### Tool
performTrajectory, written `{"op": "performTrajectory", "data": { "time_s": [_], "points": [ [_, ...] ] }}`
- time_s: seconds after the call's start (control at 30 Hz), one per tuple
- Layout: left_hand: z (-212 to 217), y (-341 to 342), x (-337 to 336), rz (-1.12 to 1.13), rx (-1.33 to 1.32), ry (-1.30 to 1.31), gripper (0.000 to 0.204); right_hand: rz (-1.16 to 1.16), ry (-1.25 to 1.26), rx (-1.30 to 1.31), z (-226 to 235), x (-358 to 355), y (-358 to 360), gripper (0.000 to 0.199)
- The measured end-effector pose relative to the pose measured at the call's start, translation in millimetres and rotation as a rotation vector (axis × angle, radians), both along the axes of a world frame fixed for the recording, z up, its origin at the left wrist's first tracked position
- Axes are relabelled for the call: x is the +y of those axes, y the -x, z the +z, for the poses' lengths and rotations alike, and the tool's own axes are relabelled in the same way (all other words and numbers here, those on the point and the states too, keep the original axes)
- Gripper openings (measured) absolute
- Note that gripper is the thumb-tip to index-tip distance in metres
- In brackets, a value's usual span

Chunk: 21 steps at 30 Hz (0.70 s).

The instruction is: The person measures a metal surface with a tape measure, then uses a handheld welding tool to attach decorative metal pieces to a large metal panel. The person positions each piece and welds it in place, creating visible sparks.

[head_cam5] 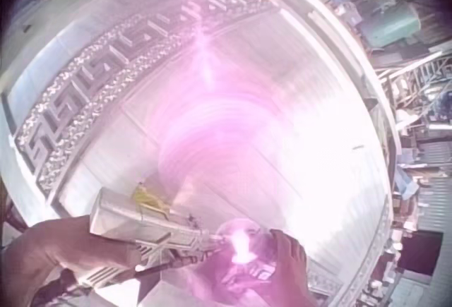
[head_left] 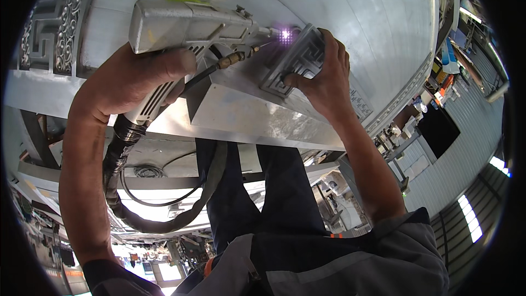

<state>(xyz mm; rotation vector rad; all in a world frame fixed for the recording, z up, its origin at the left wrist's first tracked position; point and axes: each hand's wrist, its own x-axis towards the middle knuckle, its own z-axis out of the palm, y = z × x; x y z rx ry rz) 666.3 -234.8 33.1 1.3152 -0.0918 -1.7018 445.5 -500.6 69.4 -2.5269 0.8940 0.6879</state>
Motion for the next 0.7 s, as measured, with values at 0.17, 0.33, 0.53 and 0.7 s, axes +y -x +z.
{"op": "performTrajectory", "data": {
  "time_s": [0.17, 0.33, 0.53, 0.7],
  "points": [
    [0.6, -0.9, -1.7, 0.005, -0.019, 0.025, 0.044, 0.008, -0.002, -0.015, -1.2, -2.0, 2.6, 0.11],
    [1.6, -3.5, -1.9, -0.021, 0.007, 0.001, 0.042, -0.001, -0.005, -0.018, -2.6, -2.5, 3.5, 0.11],
    [2.8, 0.2, -0.7, 0.066, 0.012, -0.012, 0.04, -0.002, -0.02, -0.037, -1.2, -1.5, 1.6, 0.108],
    [-2.4, -4.9, 3.7, 0.034, 0.051, 0.014, 0.042, 0.004, 0.002, -0.046, -1.7, -1.4, 2.2, 0.109]
  ]
}}
